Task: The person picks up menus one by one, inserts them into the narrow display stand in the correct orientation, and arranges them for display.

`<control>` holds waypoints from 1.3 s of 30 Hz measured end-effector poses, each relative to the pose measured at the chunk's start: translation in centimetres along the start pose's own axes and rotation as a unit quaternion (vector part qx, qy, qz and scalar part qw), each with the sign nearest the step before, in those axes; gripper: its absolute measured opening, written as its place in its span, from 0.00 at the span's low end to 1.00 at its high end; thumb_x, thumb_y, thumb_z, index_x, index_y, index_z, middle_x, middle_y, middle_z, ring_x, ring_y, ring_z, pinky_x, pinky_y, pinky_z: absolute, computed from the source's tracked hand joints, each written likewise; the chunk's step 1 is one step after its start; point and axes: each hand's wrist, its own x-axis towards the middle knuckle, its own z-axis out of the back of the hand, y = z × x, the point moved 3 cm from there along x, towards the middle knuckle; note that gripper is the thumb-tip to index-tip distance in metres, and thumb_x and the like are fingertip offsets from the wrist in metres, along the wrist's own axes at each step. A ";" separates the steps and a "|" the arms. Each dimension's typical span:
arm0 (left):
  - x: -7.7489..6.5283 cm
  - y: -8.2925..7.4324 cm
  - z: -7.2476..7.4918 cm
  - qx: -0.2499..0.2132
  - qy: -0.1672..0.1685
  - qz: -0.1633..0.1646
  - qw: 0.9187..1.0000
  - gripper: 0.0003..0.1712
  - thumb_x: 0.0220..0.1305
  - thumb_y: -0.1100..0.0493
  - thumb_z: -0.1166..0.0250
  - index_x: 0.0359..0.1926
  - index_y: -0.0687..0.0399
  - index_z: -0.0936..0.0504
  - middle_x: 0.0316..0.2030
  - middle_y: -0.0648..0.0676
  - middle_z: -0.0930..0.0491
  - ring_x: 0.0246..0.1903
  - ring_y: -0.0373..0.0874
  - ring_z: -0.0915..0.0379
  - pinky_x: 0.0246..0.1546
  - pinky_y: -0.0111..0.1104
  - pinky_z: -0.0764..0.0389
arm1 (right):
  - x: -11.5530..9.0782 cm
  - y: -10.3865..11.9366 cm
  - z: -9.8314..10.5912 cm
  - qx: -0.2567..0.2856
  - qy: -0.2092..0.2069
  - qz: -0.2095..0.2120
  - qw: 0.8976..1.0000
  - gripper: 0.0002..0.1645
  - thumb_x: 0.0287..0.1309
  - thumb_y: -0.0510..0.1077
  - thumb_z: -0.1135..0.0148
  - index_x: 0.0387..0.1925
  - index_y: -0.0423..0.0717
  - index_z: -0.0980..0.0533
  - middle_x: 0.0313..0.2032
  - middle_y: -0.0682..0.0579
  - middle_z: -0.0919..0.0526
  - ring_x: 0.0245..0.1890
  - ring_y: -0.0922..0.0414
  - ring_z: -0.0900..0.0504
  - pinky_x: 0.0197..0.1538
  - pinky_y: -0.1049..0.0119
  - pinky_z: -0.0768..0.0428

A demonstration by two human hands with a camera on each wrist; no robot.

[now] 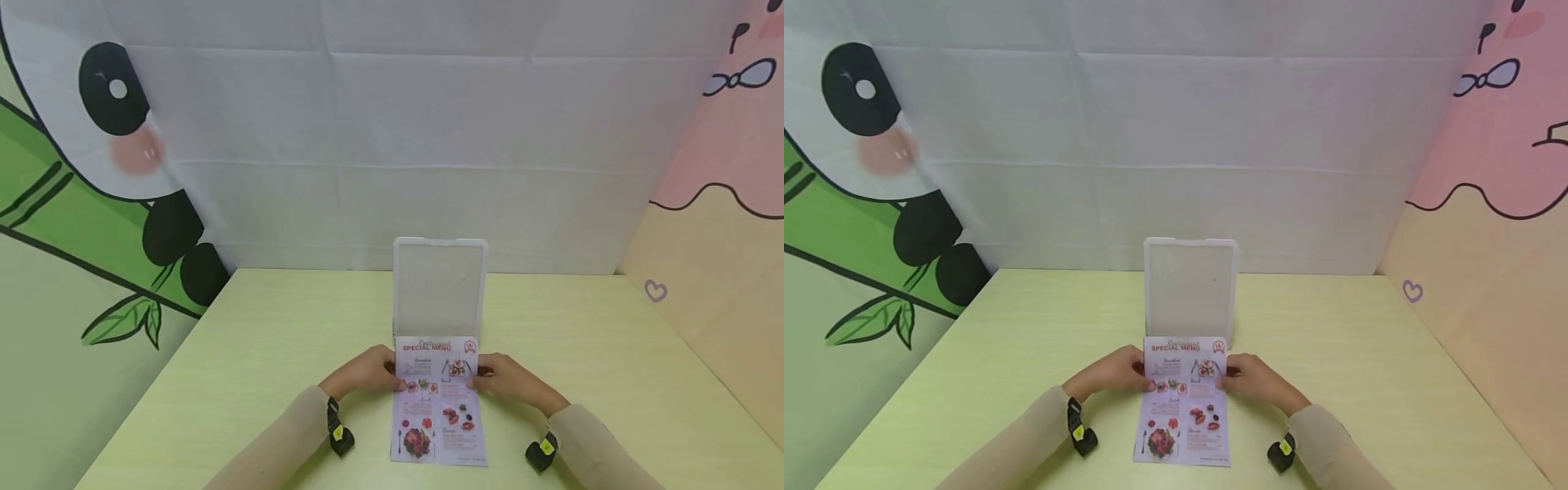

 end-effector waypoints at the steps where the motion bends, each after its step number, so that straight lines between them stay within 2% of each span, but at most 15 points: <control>1: 0.1 0.1 0.0 -0.005 0.001 0.000 1.000 0.08 0.53 0.66 0.29 0.36 0.59 0.14 0.30 0.51 0.16 0.26 0.40 0.31 0.28 0.29 0.30 | 0.0 -0.1 0.1 0.007 0.001 -0.002 1.000 0.14 0.63 0.44 0.40 0.48 0.41 0.21 0.40 0.50 0.15 0.39 0.57 0.20 0.41 0.73 0.24; 8: 0.2 0.2 0.1 -0.023 0.007 -0.006 1.000 0.06 0.58 0.63 0.32 0.37 0.59 0.14 0.31 0.51 0.15 0.24 0.39 0.34 0.24 0.27 0.34 | 0.3 -0.4 0.1 0.096 0.006 -0.008 0.995 0.18 0.69 0.42 0.48 0.55 0.36 0.27 0.45 0.42 0.17 0.42 0.53 0.16 0.43 0.69 0.16; 15: 0.3 -0.2 0.2 -0.049 0.009 -0.013 0.999 0.07 0.62 0.64 0.35 0.41 0.61 0.16 0.33 0.53 0.15 0.24 0.40 0.33 0.24 0.27 0.34 | 0.4 -0.7 0.1 0.124 -0.001 -0.010 0.992 0.21 0.72 0.42 0.53 0.61 0.36 0.33 0.47 0.39 0.18 0.42 0.52 0.15 0.42 0.65 0.15; 19: 0.5 -0.3 0.3 -0.058 0.004 -0.018 0.998 0.08 0.63 0.64 0.37 0.43 0.62 0.17 0.34 0.54 0.15 0.26 0.39 0.30 0.25 0.27 0.31 | 0.5 -0.5 0.1 0.131 -0.003 -0.016 0.991 0.22 0.74 0.42 0.56 0.64 0.37 0.36 0.47 0.37 0.19 0.41 0.51 0.15 0.40 0.64 0.15; 25: 0.7 -0.3 0.3 -0.070 -0.004 -0.012 0.997 0.10 0.65 0.65 0.39 0.45 0.64 0.18 0.34 0.56 0.15 0.27 0.40 0.24 0.27 0.28 0.23 | 0.5 -0.3 0.1 0.119 -0.006 -0.022 0.993 0.28 0.70 0.38 0.52 0.69 0.39 0.41 0.47 0.39 0.22 0.41 0.52 0.18 0.40 0.64 0.16; 32: 1.0 -0.4 0.3 -0.101 0.000 -0.009 0.995 0.13 0.67 0.66 0.42 0.50 0.65 0.21 0.38 0.59 0.16 0.32 0.44 0.18 0.33 0.34 0.16 | 0.6 -0.2 0.2 0.101 -0.011 -0.019 0.995 0.37 0.61 0.40 0.37 0.68 0.43 0.41 0.46 0.42 0.20 0.42 0.52 0.18 0.45 0.61 0.19; 35: 1.1 -0.5 0.3 -0.103 -0.001 -0.008 0.995 0.14 0.68 0.66 0.44 0.52 0.63 0.21 0.39 0.58 0.16 0.34 0.45 0.18 0.34 0.36 0.15 | 0.6 -0.3 0.2 0.119 -0.004 -0.021 0.993 0.44 0.60 0.39 0.37 0.72 0.46 0.47 0.47 0.41 0.20 0.43 0.52 0.18 0.46 0.60 0.18; 39: 1.1 -0.7 0.3 -0.105 -0.009 -0.005 0.994 0.14 0.70 0.64 0.45 0.53 0.61 0.22 0.40 0.57 0.16 0.34 0.45 0.17 0.34 0.37 0.15 | 0.7 -0.3 0.3 0.148 0.008 -0.009 0.989 0.46 0.63 0.36 0.41 0.75 0.47 0.54 0.47 0.37 0.18 0.42 0.49 0.15 0.45 0.59 0.16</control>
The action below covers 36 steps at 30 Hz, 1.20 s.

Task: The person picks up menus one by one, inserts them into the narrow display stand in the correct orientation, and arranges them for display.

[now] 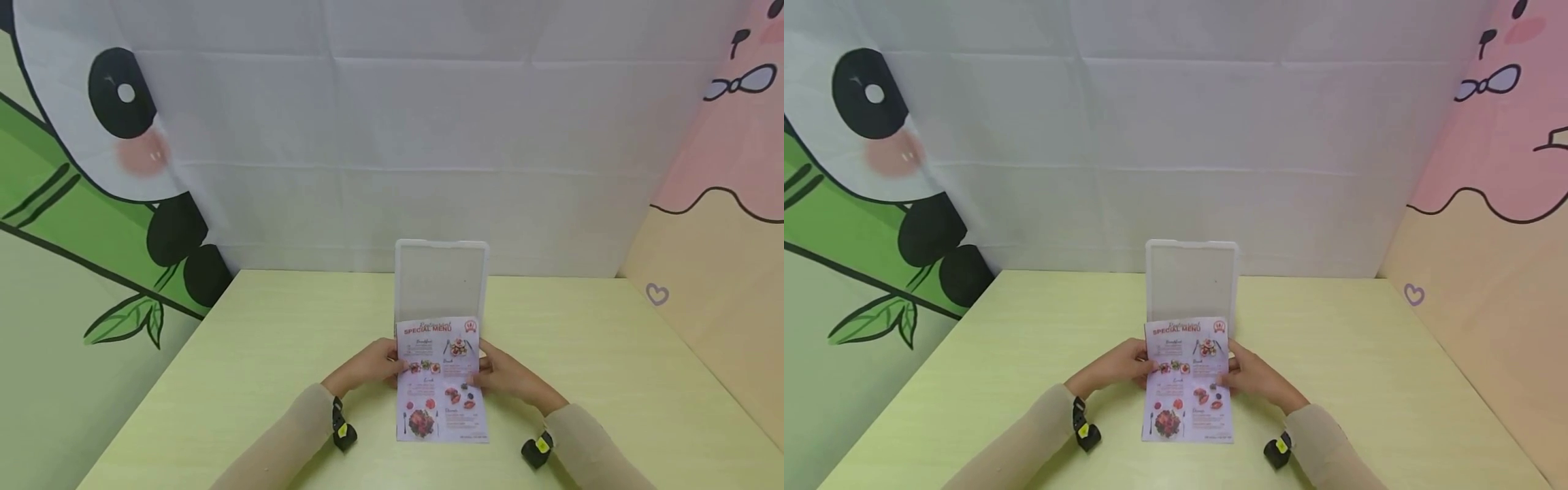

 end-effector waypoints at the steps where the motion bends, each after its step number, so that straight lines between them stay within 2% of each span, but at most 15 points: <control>1: 0.0 -0.1 0.0 0.000 -0.002 0.000 1.000 0.14 0.70 0.64 0.45 0.54 0.60 0.22 0.40 0.57 0.16 0.34 0.45 0.17 0.34 0.37 0.15 | 0.0 0.1 0.0 0.003 0.001 0.003 1.000 0.45 0.63 0.35 0.42 0.74 0.46 0.53 0.47 0.36 0.18 0.42 0.48 0.15 0.44 0.59 0.15; 4: -0.1 -0.4 0.0 -0.011 -0.002 -0.003 1.000 0.15 0.71 0.63 0.47 0.56 0.60 0.24 0.42 0.58 0.16 0.35 0.46 0.17 0.35 0.37 0.15 | -0.1 0.4 0.1 -0.010 -0.005 0.011 1.000 0.39 0.63 0.36 0.41 0.71 0.39 0.46 0.46 0.35 0.17 0.40 0.49 0.14 0.43 0.61 0.15; 8: -0.2 -1.1 0.1 -0.033 0.009 -0.017 0.999 0.17 0.73 0.62 0.49 0.59 0.60 0.26 0.45 0.59 0.17 0.38 0.48 0.17 0.37 0.38 0.15 | -0.3 1.1 0.5 -0.030 -0.022 0.010 0.999 0.27 0.64 0.37 0.41 0.62 0.32 0.35 0.45 0.36 0.16 0.39 0.50 0.14 0.42 0.62 0.15; 12: -0.3 -1.9 0.6 -0.042 0.011 -0.030 0.999 0.19 0.73 0.63 0.49 0.62 0.58 0.29 0.49 0.60 0.19 0.42 0.49 0.17 0.38 0.39 0.15 | -0.3 1.8 1.1 -0.035 -0.038 0.016 0.999 0.22 0.65 0.37 0.43 0.58 0.30 0.31 0.45 0.36 0.16 0.40 0.50 0.14 0.41 0.63 0.15; 23: -0.2 -3.8 2.3 -0.015 -0.034 -0.049 0.998 0.17 0.70 0.67 0.45 0.58 0.67 0.27 0.47 0.65 0.18 0.40 0.51 0.16 0.38 0.37 0.14 | 0.2 4.0 2.2 -0.038 -0.076 0.037 0.996 0.27 0.66 0.41 0.43 0.62 0.31 0.34 0.49 0.34 0.18 0.41 0.50 0.14 0.42 0.62 0.15; 30: -0.4 -4.9 2.9 0.010 -0.071 -0.059 0.996 0.17 0.69 0.66 0.45 0.58 0.66 0.25 0.48 0.64 0.18 0.40 0.51 0.16 0.37 0.35 0.14 | 0.5 5.0 2.4 -0.028 -0.069 0.051 0.996 0.30 0.67 0.36 0.46 0.67 0.34 0.42 0.51 0.31 0.21 0.42 0.46 0.15 0.42 0.58 0.14; 36: -0.4 -6.1 3.6 0.028 -0.098 -0.066 0.993 0.16 0.69 0.66 0.44 0.56 0.65 0.24 0.47 0.63 0.18 0.38 0.49 0.16 0.37 0.35 0.14 | 0.6 6.2 2.6 -0.025 -0.068 0.047 0.996 0.34 0.65 0.34 0.44 0.69 0.38 0.44 0.50 0.31 0.20 0.41 0.47 0.14 0.39 0.56 0.14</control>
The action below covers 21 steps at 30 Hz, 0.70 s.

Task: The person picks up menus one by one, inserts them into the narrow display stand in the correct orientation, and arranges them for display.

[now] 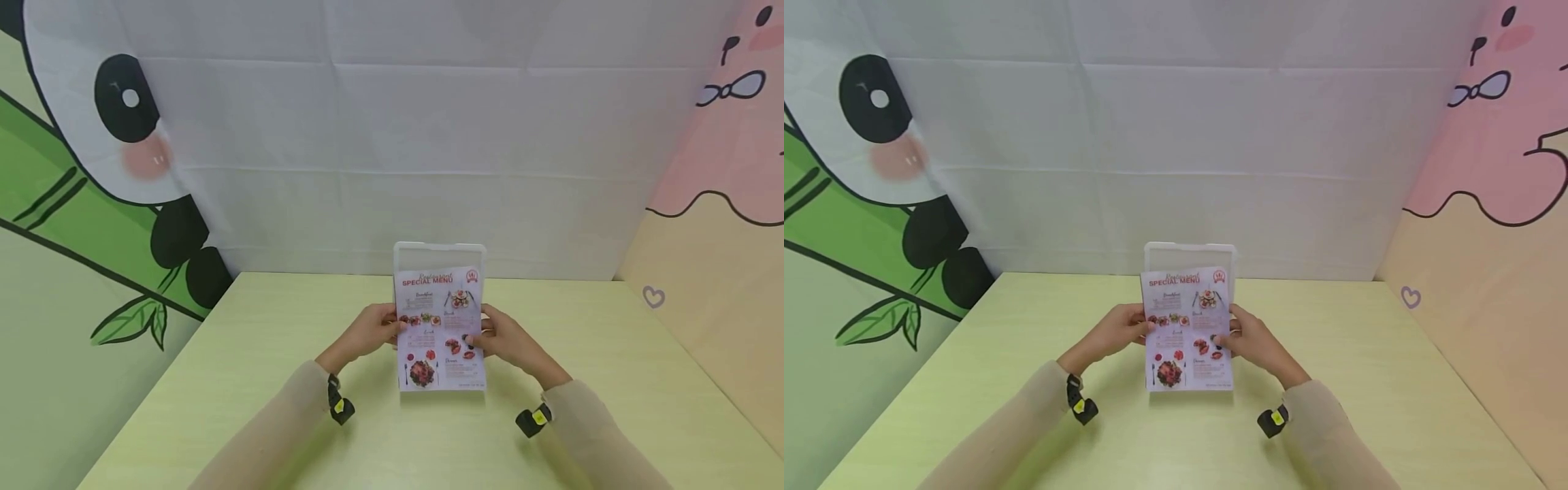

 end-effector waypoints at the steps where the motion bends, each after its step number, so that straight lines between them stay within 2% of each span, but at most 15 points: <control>1: 0.1 -0.2 0.1 0.003 -0.002 -0.001 1.000 0.16 0.69 0.65 0.44 0.56 0.65 0.24 0.47 0.63 0.18 0.39 0.49 0.16 0.37 0.35 0.14 | 0.1 0.2 0.1 -0.001 -0.004 -0.002 1.000 0.34 0.65 0.34 0.44 0.69 0.38 0.44 0.50 0.32 0.20 0.40 0.48 0.14 0.39 0.57 0.14; 14: 1.8 -2.9 2.2 0.039 -0.017 -0.022 0.999 0.16 0.69 0.64 0.44 0.56 0.64 0.24 0.47 0.61 0.18 0.40 0.48 0.16 0.40 0.39 0.15 | 1.0 2.9 1.6 -0.067 -0.053 0.017 0.996 0.30 0.65 0.35 0.43 0.66 0.35 0.40 0.47 0.33 0.18 0.38 0.49 0.14 0.39 0.59 0.14; 21: 2.6 -4.0 3.5 0.048 -0.030 -0.034 0.998 0.17 0.70 0.64 0.44 0.58 0.63 0.24 0.47 0.62 0.17 0.39 0.47 0.16 0.43 0.41 0.15 | 1.8 4.5 2.4 -0.093 -0.088 -0.001 0.992 0.26 0.65 0.40 0.42 0.61 0.36 0.36 0.48 0.36 0.18 0.41 0.51 0.15 0.43 0.59 0.15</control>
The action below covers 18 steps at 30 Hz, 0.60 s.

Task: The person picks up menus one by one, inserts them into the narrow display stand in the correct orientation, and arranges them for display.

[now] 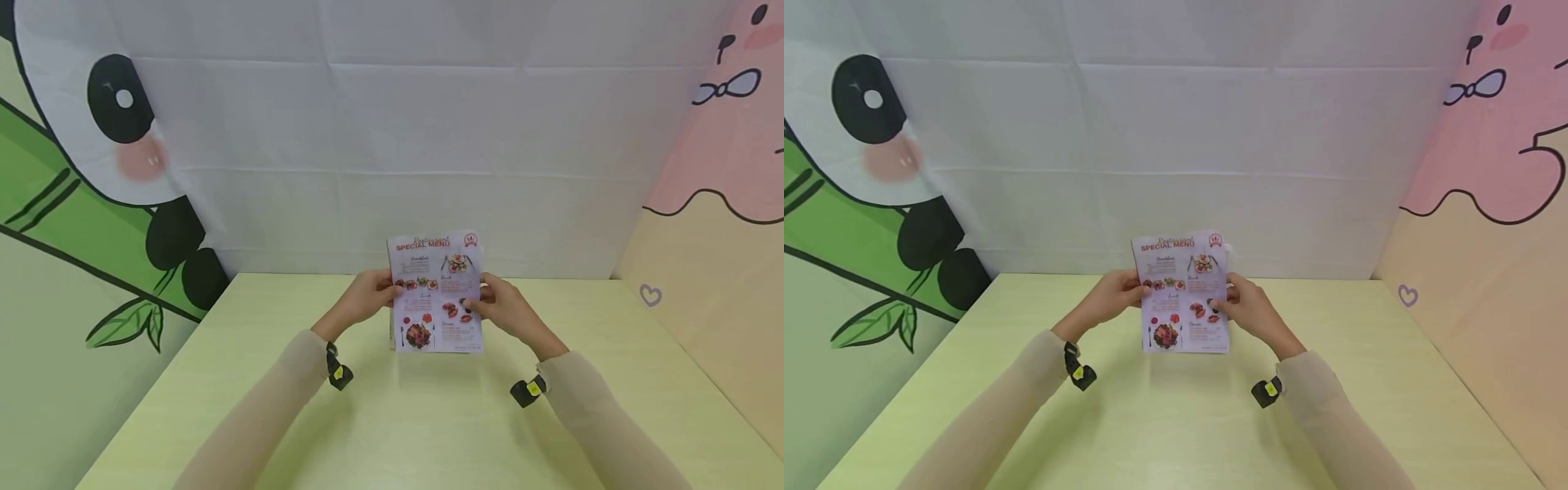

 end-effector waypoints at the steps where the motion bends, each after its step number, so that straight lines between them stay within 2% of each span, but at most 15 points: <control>1: 0.1 -0.1 0.2 0.001 -0.002 -0.001 1.000 0.17 0.70 0.64 0.44 0.58 0.63 0.25 0.47 0.62 0.17 0.39 0.47 0.17 0.43 0.42 0.15 | 0.2 0.1 0.1 -0.003 -0.004 -0.003 1.000 0.25 0.65 0.40 0.42 0.60 0.36 0.35 0.48 0.36 0.18 0.41 0.51 0.15 0.44 0.58 0.15; 6: 0.9 -0.6 0.9 0.013 -0.022 -0.005 1.000 0.17 0.70 0.63 0.44 0.58 0.64 0.25 0.48 0.63 0.18 0.40 0.49 0.17 0.44 0.42 0.16 | 1.2 0.8 0.9 -0.012 -0.017 -0.011 1.000 0.21 0.66 0.42 0.42 0.56 0.37 0.31 0.48 0.37 0.18 0.41 0.50 0.15 0.46 0.55 0.16; 13: 1.9 -1.5 1.6 0.023 -0.042 -0.024 0.999 0.18 0.70 0.63 0.45 0.58 0.63 0.25 0.49 0.63 0.18 0.42 0.50 0.17 0.41 0.36 0.15 | 2.4 1.7 1.9 -0.033 -0.043 -0.018 0.998 0.17 0.66 0.43 0.42 0.52 0.38 0.28 0.47 0.38 0.17 0.42 0.50 0.16 0.46 0.58 0.16; 18: 2.4 -1.8 1.9 0.031 -0.062 -0.038 0.997 0.17 0.70 0.63 0.44 0.57 0.63 0.24 0.49 0.62 0.18 0.43 0.50 0.18 0.42 0.38 0.15 | 2.8 2.1 2.2 -0.043 -0.062 -0.010 0.997 0.15 0.65 0.42 0.41 0.50 0.38 0.26 0.46 0.39 0.17 0.42 0.49 0.16 0.45 0.57 0.16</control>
